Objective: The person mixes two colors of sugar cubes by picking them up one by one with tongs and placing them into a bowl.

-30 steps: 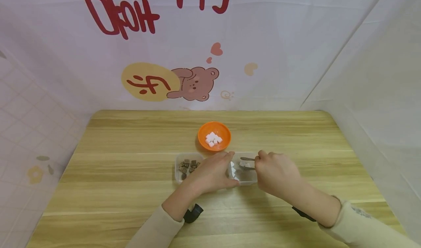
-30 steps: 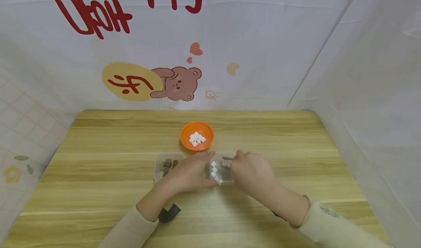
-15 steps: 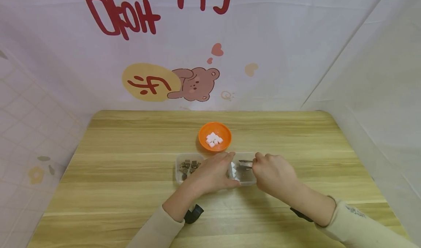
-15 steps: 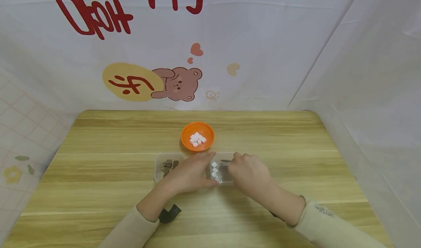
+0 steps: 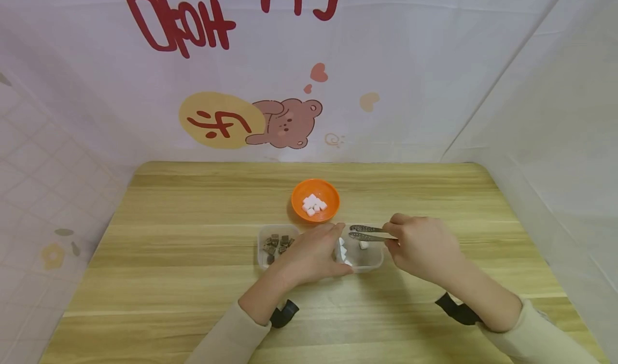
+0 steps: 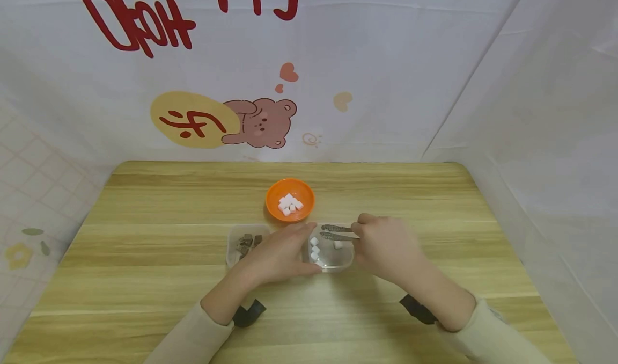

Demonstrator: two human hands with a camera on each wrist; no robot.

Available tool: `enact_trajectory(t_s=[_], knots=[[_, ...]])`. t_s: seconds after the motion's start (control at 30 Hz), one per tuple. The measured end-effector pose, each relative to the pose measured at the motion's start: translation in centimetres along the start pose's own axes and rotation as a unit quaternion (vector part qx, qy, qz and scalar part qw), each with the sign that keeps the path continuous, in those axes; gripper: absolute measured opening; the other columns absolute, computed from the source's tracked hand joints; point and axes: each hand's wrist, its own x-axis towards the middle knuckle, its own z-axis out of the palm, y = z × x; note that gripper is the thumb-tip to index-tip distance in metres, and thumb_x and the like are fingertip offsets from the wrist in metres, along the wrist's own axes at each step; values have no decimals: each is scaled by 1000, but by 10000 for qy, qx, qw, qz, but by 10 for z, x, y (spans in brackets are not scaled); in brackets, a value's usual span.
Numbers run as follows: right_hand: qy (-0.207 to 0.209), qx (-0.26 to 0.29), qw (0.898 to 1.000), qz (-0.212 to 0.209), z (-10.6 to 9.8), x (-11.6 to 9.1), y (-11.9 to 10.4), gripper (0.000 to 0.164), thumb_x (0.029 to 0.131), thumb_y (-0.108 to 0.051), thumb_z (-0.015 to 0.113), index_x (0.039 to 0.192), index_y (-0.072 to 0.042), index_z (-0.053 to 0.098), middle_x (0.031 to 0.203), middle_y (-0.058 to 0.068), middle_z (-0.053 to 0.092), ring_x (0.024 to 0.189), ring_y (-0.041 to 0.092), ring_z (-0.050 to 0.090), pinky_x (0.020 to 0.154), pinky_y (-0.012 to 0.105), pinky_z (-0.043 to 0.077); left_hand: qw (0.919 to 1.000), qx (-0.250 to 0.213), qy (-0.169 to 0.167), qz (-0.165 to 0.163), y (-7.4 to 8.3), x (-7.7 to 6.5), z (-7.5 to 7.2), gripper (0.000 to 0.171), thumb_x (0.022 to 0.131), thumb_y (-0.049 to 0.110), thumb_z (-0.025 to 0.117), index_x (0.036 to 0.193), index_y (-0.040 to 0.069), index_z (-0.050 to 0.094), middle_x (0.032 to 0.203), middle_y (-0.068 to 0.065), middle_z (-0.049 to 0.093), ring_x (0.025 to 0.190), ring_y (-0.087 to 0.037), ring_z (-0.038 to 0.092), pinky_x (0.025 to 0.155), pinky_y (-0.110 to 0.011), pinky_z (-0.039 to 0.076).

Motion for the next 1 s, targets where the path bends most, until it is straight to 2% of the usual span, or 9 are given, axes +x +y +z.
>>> enact_trajectory(t_s=[0.2, 0.33, 0.5, 0.77, 1.0], knots=[[664, 281, 9974, 27, -12, 2, 9, 20, 72, -7, 86, 91, -9, 81, 82, -5, 71, 48, 2, 49, 39, 20, 33, 10000, 20, 32, 50, 0, 1, 0, 96, 86, 52, 84, 159, 4, 43, 153, -9, 54, 141, -25, 51, 115, -46, 44], [918, 427, 9948, 135, -16, 10, 10, 18, 75, -9, 85, 93, -9, 81, 87, -2, 74, 49, 4, 54, 40, 22, 36, 10000, -8, 15, 14, 0, 0, 0, 96, 86, 52, 84, 159, 4, 43, 156, -9, 52, 143, -26, 49, 116, -48, 43], [979, 599, 9928, 349, -10, 26, 9, 18, 79, -10, 84, 96, -6, 82, 94, 3, 77, 55, 11, 63, 43, 26, 44, 10000, -56, -25, -38, 1, 0, -1, 95, 87, 50, 83, 159, 4, 43, 159, -10, 49, 146, -27, 47, 117, -49, 41], [906, 718, 9916, 575, 14, 51, 10, 19, 80, -13, 85, 98, -6, 82, 93, 4, 77, 55, 12, 63, 43, 30, 46, 10000, -76, -36, 41, 0, 0, -2, 95, 87, 50, 83, 160, 6, 42, 159, -11, 49, 145, -26, 47, 116, -48, 42], [735, 973, 9903, 662, 25, 57, 11, 19, 81, -10, 84, 99, -5, 82, 94, 6, 77, 59, 14, 66, 47, 33, 49, 9999, -26, -46, 88, -1, 0, -2, 96, 87, 50, 83, 160, 5, 41, 159, -11, 49, 145, -25, 48, 115, -47, 44]])
